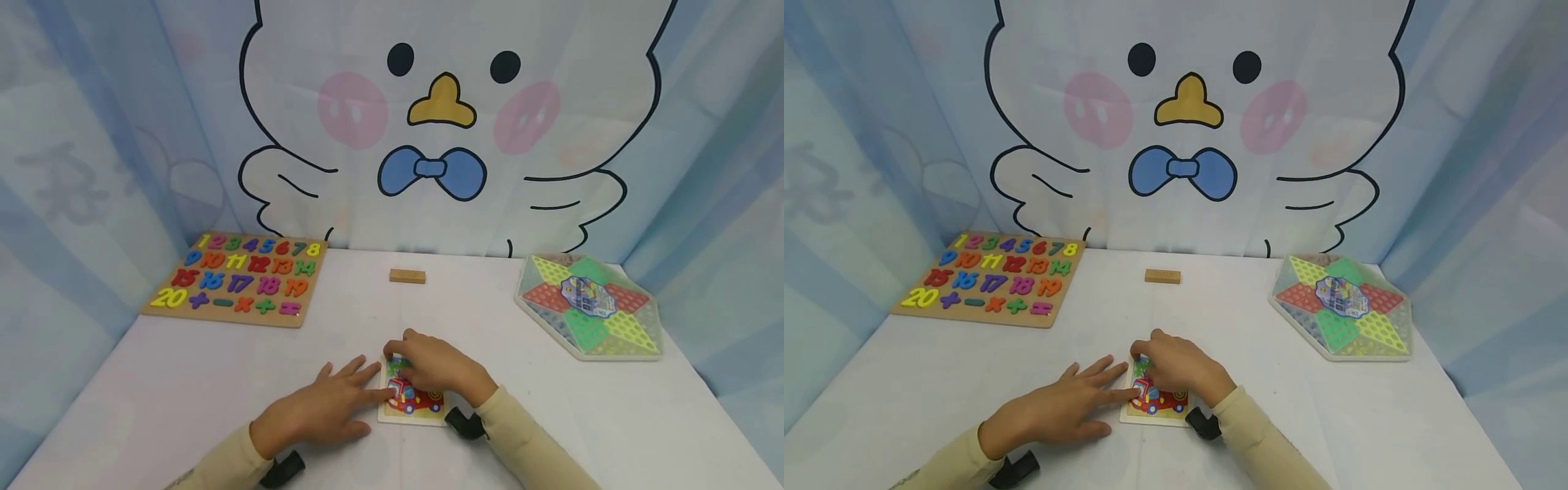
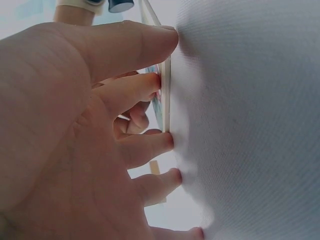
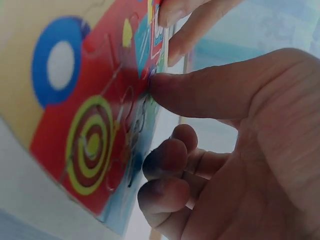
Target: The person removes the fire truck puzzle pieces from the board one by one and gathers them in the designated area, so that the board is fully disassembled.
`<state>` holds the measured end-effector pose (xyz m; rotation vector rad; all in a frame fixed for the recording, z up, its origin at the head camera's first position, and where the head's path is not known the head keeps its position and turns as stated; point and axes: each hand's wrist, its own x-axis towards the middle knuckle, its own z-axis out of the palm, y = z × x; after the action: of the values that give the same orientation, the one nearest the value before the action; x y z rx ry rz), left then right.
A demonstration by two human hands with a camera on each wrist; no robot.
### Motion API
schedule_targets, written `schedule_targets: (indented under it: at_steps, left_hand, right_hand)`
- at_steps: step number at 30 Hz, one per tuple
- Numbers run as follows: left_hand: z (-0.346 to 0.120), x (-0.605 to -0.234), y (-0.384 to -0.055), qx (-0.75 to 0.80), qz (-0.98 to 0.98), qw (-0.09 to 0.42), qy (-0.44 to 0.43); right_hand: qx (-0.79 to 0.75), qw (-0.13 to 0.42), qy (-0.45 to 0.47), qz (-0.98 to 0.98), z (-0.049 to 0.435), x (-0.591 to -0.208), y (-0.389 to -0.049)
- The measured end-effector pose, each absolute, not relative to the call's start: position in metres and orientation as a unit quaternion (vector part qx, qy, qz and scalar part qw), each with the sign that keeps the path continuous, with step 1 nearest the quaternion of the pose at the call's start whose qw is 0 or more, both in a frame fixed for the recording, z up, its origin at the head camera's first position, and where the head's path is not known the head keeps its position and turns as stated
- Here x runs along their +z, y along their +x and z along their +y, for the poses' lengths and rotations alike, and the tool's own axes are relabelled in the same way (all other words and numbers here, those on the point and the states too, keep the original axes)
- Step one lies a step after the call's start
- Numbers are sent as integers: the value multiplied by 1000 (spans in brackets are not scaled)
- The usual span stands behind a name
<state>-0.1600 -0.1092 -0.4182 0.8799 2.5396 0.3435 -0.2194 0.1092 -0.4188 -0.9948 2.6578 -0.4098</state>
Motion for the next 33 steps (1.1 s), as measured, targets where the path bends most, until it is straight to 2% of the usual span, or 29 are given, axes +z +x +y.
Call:
schedule_targets:
  at_steps: [9, 33]
  left_hand:
    - [-110, -418, -161, 125, 915, 224, 311]
    - [-109, -416, -159, 129, 915, 216, 314]
  right_hand:
    - [-183, 167, -348, 904, 112, -420, -224]
    - [-276, 145, -360, 879, 117, -431, -235]
